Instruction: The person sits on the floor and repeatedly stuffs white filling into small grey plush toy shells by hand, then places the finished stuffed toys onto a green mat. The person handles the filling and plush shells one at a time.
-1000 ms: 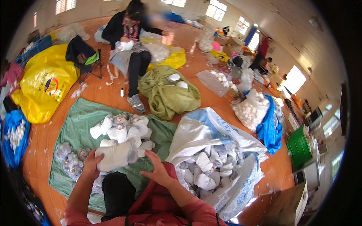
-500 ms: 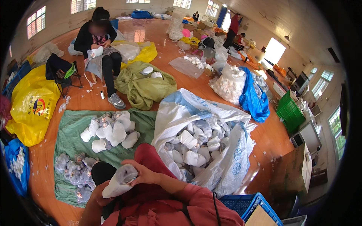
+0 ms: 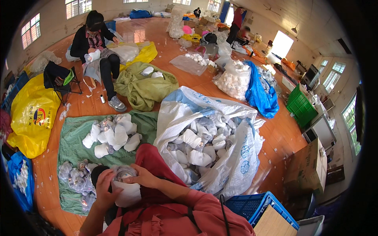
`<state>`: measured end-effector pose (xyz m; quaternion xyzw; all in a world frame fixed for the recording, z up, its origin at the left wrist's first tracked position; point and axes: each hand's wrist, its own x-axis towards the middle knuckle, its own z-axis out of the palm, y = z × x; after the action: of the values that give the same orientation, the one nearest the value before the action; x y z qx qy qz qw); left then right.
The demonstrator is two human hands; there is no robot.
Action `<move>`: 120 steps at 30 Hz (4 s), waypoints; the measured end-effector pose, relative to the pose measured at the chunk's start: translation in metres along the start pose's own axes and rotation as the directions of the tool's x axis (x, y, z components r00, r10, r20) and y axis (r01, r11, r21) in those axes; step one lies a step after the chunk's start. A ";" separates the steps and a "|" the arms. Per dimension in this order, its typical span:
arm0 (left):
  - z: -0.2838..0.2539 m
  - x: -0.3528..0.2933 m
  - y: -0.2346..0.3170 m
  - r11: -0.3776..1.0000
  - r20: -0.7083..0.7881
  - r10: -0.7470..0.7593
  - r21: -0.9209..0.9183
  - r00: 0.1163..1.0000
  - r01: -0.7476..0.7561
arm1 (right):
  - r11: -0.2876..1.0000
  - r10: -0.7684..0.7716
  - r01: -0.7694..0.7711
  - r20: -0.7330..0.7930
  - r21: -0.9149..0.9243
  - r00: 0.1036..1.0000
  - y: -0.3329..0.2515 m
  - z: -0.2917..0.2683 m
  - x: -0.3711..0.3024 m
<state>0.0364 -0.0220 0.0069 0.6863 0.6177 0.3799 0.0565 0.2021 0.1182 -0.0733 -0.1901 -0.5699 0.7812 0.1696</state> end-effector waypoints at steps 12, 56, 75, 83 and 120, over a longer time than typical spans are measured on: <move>0.012 0.003 0.007 0.990 0.196 0.050 0.121 0.979 -0.074 | 0.993 -0.003 0.019 -0.133 0.115 0.991 0.012 0.010 0.002; 0.050 -0.045 -0.043 0.064 0.395 -0.516 -0.867 0.760 0.494 | 0.924 0.055 0.090 0.364 -0.372 0.930 0.015 0.009 0.002; 0.066 -0.016 -0.006 0.965 -0.064 -0.247 -0.108 0.967 0.239 | 0.851 0.201 -0.233 0.118 0.471 0.972 0.129 -0.019 0.016; 0.066 -0.004 0.022 0.972 0.234 -0.058 0.234 0.970 0.001 | 0.788 0.322 -0.367 0.177 0.494 0.930 0.194 -0.052 0.079; 0.041 0.013 -0.098 0.884 -0.291 -0.058 0.429 0.955 0.184 | 0.987 0.074 -0.096 -0.159 -0.132 0.985 0.000 0.015 0.061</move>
<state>-0.0192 0.0281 -0.0700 0.5820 0.7327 0.3115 -0.1652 0.1420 0.1351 -0.0754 -0.2852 -0.5997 0.7291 0.1657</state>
